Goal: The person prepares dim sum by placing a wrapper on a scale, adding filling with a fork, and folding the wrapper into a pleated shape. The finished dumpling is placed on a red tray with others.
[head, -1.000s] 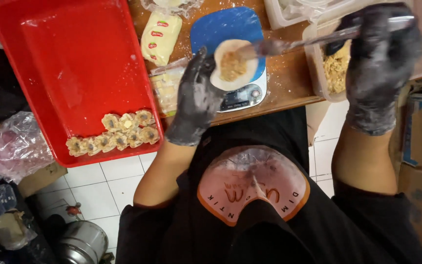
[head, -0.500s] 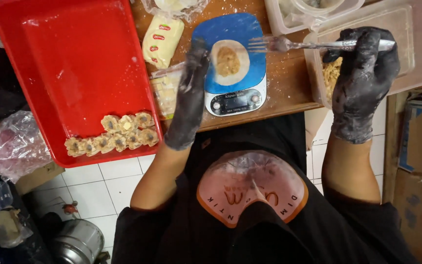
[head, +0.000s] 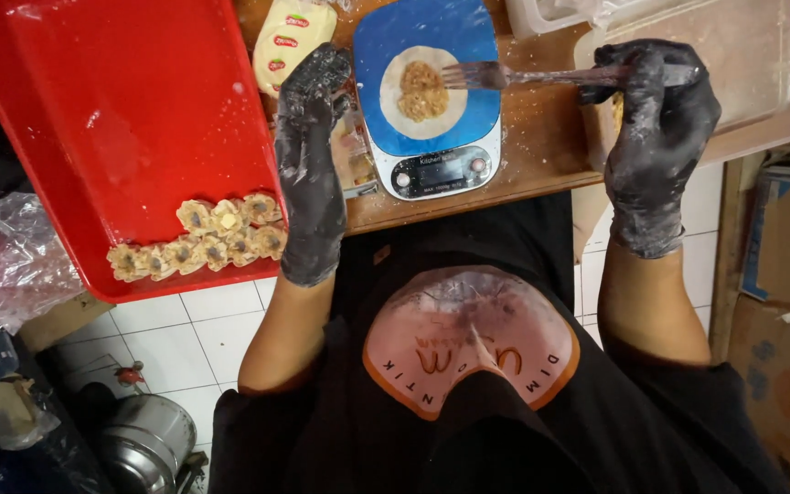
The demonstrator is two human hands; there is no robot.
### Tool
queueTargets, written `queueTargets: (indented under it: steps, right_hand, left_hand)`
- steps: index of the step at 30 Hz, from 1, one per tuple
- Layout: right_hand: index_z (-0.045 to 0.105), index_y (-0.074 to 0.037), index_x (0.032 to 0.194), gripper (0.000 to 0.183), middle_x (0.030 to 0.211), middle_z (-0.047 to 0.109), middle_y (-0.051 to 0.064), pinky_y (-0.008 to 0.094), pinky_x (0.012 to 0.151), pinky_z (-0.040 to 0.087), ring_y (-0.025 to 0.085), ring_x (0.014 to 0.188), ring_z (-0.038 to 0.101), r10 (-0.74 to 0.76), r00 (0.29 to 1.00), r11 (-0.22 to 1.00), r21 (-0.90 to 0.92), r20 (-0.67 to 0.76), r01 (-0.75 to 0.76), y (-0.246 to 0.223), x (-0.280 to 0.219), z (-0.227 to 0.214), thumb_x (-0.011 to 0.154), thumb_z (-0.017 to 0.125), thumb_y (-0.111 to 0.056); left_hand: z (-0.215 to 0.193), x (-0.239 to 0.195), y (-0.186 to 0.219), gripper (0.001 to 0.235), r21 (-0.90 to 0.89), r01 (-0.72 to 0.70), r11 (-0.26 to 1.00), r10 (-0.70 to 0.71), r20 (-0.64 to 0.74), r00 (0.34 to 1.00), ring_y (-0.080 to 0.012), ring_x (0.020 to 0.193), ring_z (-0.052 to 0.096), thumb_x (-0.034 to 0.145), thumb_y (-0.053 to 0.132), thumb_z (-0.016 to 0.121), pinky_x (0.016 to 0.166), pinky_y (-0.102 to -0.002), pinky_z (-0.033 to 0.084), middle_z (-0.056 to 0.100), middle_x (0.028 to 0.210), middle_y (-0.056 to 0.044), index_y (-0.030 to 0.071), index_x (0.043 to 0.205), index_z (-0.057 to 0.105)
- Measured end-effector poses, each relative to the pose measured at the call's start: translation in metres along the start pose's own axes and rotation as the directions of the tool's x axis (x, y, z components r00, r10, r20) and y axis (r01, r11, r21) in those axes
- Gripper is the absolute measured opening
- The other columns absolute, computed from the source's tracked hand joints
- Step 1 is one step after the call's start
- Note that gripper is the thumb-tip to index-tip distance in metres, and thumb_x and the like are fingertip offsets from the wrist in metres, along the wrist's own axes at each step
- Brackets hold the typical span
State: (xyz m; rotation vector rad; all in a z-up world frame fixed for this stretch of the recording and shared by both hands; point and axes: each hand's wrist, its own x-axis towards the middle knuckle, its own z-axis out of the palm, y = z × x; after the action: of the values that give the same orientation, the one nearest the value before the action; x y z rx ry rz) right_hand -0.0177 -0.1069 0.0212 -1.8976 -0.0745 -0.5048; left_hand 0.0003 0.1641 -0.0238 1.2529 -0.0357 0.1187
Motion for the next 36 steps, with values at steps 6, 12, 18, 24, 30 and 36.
queueTargets:
  steps: [6,12,18,24,30,36]
  right_hand:
    - [0.054,0.019,0.110,0.030,0.108,0.058,0.031,0.044,0.078,0.058,0.042,0.087,0.065,-0.030,0.996,0.997,-0.065,0.088,0.036,-0.011,-0.004,-0.002,0.115,0.040,-0.007]
    - [0.054,0.016,0.109,0.025,0.110,0.058,0.030,0.046,0.093,0.051,0.041,0.106,0.061,-0.043,0.996,0.987,-0.151,0.075,0.054,-0.005,-0.008,-0.009,0.114,0.040,-0.004]
    - [0.050,0.009,0.097,0.041,0.089,0.058,0.028,0.042,0.061,0.054,0.036,0.062,0.061,-0.028,0.965,0.999,-0.051,-0.260,0.015,0.016,-0.013,-0.040,0.114,0.035,-0.025]
    - [0.058,0.013,0.085,0.037,0.078,0.063,0.030,0.041,0.049,0.046,0.034,0.050,0.053,-0.150,0.740,0.986,-0.155,-0.656,0.062,0.054,-0.025,-0.113,0.101,0.051,-0.019]
    - [0.057,0.010,0.110,0.031,0.095,0.061,0.026,0.045,0.073,0.052,0.037,0.081,0.062,-0.258,0.873,0.815,-0.578,-0.415,-0.033,0.042,-0.033,-0.117,0.112,0.038,-0.016]
    - [0.055,0.016,0.102,0.033,0.093,0.059,0.028,0.041,0.062,0.056,0.038,0.069,0.064,-0.237,0.933,0.869,-0.489,-0.271,0.079,0.007,-0.020,-0.119,0.114,0.034,-0.006]
  left_hand:
    - [0.003,0.002,-0.015,0.027,0.075,-0.025,0.997,0.022,0.039,0.999,-0.0258,0.135,0.052,0.111,0.016,0.045,0.121,-0.039,0.041,0.056,0.139,-0.011,0.007,0.134,0.054]
    - [0.015,0.000,-0.029,0.027,0.011,-0.027,1.000,0.026,0.067,0.997,-0.0260,0.131,0.056,0.109,0.014,0.049,0.112,-0.038,0.049,0.059,0.137,-0.011,0.006,0.133,0.057]
    - [0.048,-0.009,-0.033,0.029,-0.101,0.145,0.984,-0.128,0.154,0.980,-0.0302,0.134,0.053,0.108,0.015,0.048,0.115,-0.044,0.048,0.057,0.140,-0.013,0.005,0.135,0.052]
    - [0.105,-0.020,-0.026,0.034,-0.077,0.217,0.973,-0.172,0.387,0.906,-0.0234,0.139,0.053,0.112,0.026,0.045,0.119,-0.039,0.045,0.054,0.146,-0.007,0.010,0.141,0.052]
    - [0.136,-0.028,-0.044,0.032,-0.145,0.306,0.941,-0.214,0.445,0.869,-0.0263,0.140,0.050,0.110,0.017,0.047,0.119,-0.041,0.045,0.053,0.146,-0.010,0.006,0.140,0.053]
    - [0.148,-0.030,-0.052,0.036,-0.147,0.366,0.919,-0.267,0.451,0.852,-0.0311,0.139,0.049,0.109,0.016,0.044,0.121,-0.042,0.040,0.050,0.146,-0.016,-0.001,0.141,0.048]
